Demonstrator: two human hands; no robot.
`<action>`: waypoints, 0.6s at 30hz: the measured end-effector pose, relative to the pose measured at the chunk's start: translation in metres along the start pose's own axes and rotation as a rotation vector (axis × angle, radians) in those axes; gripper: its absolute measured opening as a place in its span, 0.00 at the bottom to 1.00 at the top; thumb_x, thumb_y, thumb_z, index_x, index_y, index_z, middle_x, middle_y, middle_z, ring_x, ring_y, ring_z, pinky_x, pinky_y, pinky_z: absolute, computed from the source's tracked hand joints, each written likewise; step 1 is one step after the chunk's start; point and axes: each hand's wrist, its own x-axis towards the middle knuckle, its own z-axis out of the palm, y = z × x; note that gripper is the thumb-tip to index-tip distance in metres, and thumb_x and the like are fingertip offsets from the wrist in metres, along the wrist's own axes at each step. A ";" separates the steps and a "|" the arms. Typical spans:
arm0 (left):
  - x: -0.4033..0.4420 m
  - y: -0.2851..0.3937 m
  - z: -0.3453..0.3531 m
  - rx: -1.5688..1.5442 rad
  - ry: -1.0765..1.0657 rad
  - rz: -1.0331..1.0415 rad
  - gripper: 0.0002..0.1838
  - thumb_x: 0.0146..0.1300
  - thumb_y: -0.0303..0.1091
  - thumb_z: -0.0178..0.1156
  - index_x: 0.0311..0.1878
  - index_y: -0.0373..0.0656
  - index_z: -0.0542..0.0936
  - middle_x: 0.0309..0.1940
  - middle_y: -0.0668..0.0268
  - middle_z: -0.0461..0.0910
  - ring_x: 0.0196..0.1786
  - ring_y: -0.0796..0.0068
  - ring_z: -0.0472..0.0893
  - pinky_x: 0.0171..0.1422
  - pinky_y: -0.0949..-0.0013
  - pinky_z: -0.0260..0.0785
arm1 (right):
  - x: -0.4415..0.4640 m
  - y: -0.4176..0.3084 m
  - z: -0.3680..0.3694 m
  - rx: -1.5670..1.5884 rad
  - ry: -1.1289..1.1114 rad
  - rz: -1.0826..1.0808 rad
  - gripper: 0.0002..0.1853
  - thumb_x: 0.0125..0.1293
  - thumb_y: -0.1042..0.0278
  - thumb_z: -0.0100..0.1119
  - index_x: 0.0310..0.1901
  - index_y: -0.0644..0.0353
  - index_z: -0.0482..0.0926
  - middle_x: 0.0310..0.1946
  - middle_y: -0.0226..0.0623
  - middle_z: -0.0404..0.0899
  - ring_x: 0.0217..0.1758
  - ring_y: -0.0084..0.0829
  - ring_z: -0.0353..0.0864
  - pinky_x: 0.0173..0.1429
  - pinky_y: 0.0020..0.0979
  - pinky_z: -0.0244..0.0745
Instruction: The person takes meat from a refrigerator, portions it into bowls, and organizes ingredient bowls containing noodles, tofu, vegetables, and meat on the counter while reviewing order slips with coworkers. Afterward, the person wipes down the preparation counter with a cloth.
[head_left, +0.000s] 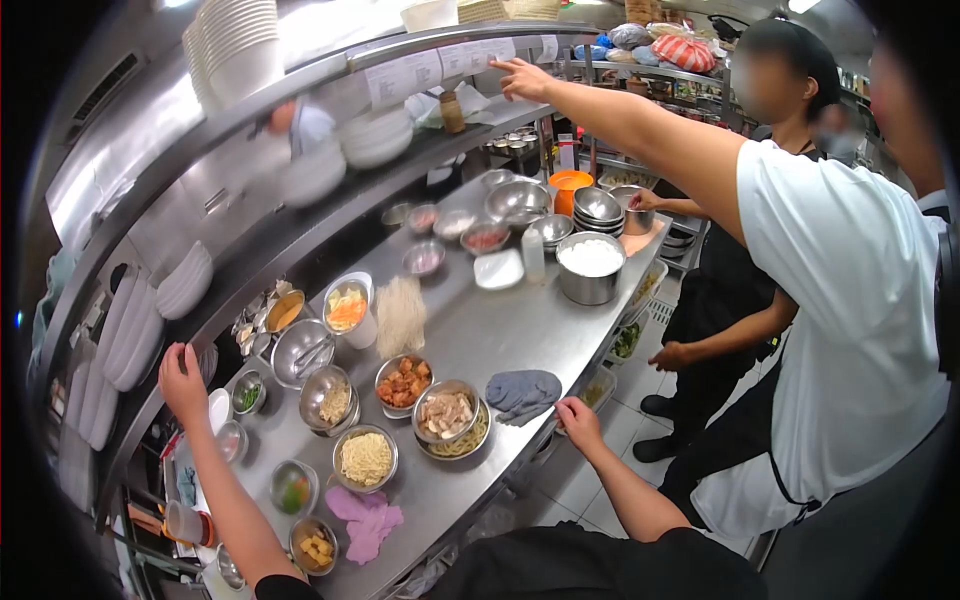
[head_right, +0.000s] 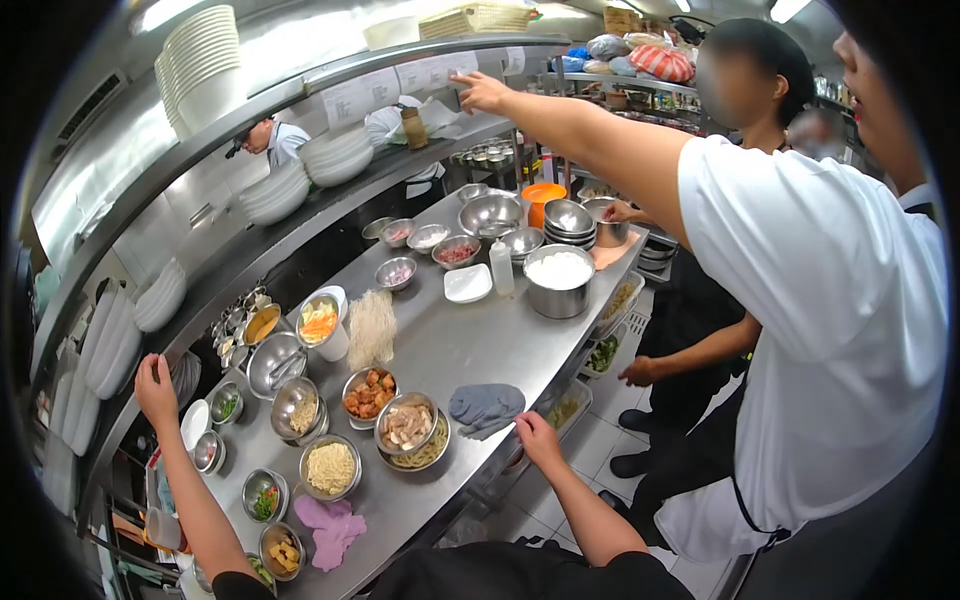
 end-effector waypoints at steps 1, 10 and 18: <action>0.000 0.001 0.000 0.005 -0.011 -0.014 0.16 0.69 0.43 0.55 0.44 0.39 0.81 0.46 0.58 0.82 0.53 0.56 0.78 0.58 0.58 0.67 | 0.010 -0.012 0.002 0.017 -0.018 -0.026 0.11 0.71 0.62 0.53 0.42 0.62 0.80 0.27 0.31 0.81 0.27 0.21 0.78 0.32 0.25 0.73; 0.013 -0.006 0.003 0.007 -0.038 -0.065 0.18 0.70 0.45 0.54 0.39 0.38 0.80 0.38 0.57 0.82 0.45 0.54 0.79 0.51 0.56 0.68 | 0.100 -0.127 0.035 0.109 -0.063 -0.273 0.13 0.71 0.62 0.53 0.43 0.64 0.79 0.28 0.33 0.80 0.27 0.21 0.77 0.34 0.25 0.73; 0.015 -0.028 0.004 -0.146 -0.064 -0.151 0.22 0.72 0.48 0.52 0.40 0.36 0.80 0.36 0.54 0.82 0.41 0.53 0.80 0.48 0.59 0.69 | 0.185 -0.252 0.046 0.146 -0.032 -0.552 0.12 0.71 0.62 0.53 0.45 0.63 0.79 0.28 0.33 0.81 0.26 0.20 0.78 0.32 0.25 0.73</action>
